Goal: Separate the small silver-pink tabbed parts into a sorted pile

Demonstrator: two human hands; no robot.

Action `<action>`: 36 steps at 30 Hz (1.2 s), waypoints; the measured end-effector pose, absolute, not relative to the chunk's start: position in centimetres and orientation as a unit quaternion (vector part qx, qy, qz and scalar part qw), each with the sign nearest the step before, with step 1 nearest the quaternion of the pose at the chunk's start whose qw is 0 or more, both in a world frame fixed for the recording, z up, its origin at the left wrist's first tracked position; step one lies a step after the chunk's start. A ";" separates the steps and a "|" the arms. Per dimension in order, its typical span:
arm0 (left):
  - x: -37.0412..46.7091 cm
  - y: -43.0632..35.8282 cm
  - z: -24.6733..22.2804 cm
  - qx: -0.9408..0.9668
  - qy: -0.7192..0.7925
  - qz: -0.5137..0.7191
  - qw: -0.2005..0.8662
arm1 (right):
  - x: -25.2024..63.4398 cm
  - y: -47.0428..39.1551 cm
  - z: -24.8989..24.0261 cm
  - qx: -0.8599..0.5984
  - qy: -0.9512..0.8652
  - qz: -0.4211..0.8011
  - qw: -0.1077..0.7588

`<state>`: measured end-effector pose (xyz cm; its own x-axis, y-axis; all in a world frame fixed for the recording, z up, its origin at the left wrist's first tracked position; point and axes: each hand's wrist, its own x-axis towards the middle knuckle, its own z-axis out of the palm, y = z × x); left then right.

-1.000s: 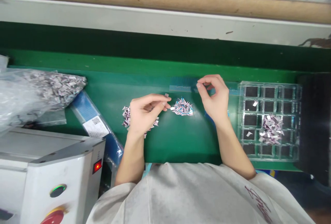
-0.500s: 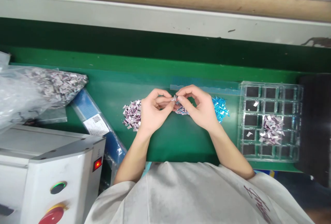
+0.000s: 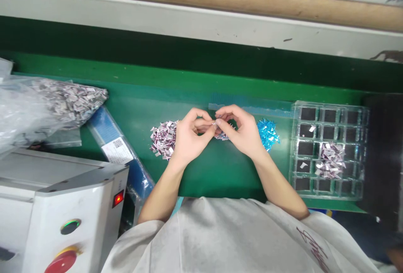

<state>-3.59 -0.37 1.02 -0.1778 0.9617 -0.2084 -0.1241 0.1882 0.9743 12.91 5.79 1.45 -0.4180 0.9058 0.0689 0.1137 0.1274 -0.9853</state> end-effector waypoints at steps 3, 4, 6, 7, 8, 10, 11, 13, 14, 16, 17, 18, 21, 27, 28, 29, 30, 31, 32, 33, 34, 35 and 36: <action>-3.9 -0.3 1.3 0.396 0.567 0.498 0.523 | 13.2 5.8 1.6 -0.377 -0.654 0.547 0.362; -4.3 -0.3 1.5 0.422 0.575 0.482 0.508 | 13.4 5.9 1.7 -0.377 -0.659 0.540 0.363; -5.8 -0.4 2.2 0.499 0.613 0.437 0.430 | 13.8 6.0 1.8 -0.389 -0.676 0.511 0.362; -6.8 -0.5 2.5 0.540 0.639 0.405 0.369 | 14.1 6.1 1.8 -0.399 -0.686 0.494 0.355; -7.9 -0.5 2.9 0.574 0.667 0.369 0.299 | 14.3 6.2 1.8 -0.410 -0.699 0.477 0.341; -10.1 -0.7 3.4 0.617 0.706 0.291 0.189 | 14.7 6.4 1.7 -0.427 -0.723 0.451 0.302; -11.0 -0.8 3.5 0.627 0.718 0.258 0.158 | 14.9 6.5 1.6 -0.433 -0.733 0.441 0.283; -12.4 -0.9 3.3 0.638 0.729 0.205 0.138 | 15.1 6.7 1.4 -0.439 -0.749 0.424 0.258; -12.8 -1.0 3.2 0.640 0.731 0.187 0.142 | 15.2 6.8 1.4 -0.443 -0.753 0.415 0.254; -13.2 -1.1 2.9 0.639 0.735 0.165 0.156 | 15.2 7.0 1.3 -0.454 -0.755 0.398 0.256; -13.3 -1.1 2.8 0.635 0.739 0.159 0.160 | 15.3 7.2 1.2 -0.462 -0.754 0.387 0.262; -13.3 -1.2 2.8 0.630 0.744 0.155 0.162 | 15.3 7.4 1.1 -0.473 -0.751 0.374 0.270; -13.4 -1.4 2.9 0.621 0.752 0.147 0.166 | 15.8 8.1 0.8 -0.512 -0.742 0.316 0.296; -13.4 -1.4 2.7 0.646 0.729 0.155 0.162 | 17.2 9.4 -0.6 -0.573 -0.740 0.187 0.299; -13.4 -1.3 2.7 0.647 0.730 0.155 0.158 | 17.4 9.6 -0.8 -0.576 -0.743 0.175 0.290; -13.3 -1.3 2.7 0.646 0.731 0.157 0.156 | 17.5 9.6 -1.0 -0.578 -0.748 0.167 0.281; -13.3 -1.3 2.7 0.645 0.732 0.159 0.154 | 17.5 9.7 -1.1 -0.578 -0.753 0.160 0.272; -13.2 -1.3 2.7 0.644 0.732 0.162 0.154 | 17.5 9.7 -1.2 -0.577 -0.757 0.155 0.263; -13.2 -1.3 2.7 0.643 0.732 0.166 0.154 | 17.4 9.7 -1.3 -0.576 -0.762 0.152 0.256; -13.2 -1.3 2.7 0.643 0.731 0.171 0.155 | 17.4 9.7 -1.4 -0.574 -0.765 0.150 0.250; -13.2 -1.3 2.7 0.642 0.730 0.176 0.155 | 17.3 9.7 -1.5 -0.573 -0.767 0.149 0.245; -13.2 -1.3 2.7 0.642 0.729 0.180 0.155 | 17.2 9.7 -1.6 -0.573 -0.769 0.149 0.242; -13.2 -1.3 2.7 0.640 0.730 0.183 0.154 | 17.2 9.7 -1.6 -0.573 -0.769 0.150 0.241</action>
<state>-13.21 -1.32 2.69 -0.1327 0.9911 0.0088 0.8780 0.1134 0.4650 17.19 9.67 -1.62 -0.2279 0.9530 0.1997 0.8085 0.2995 -0.5066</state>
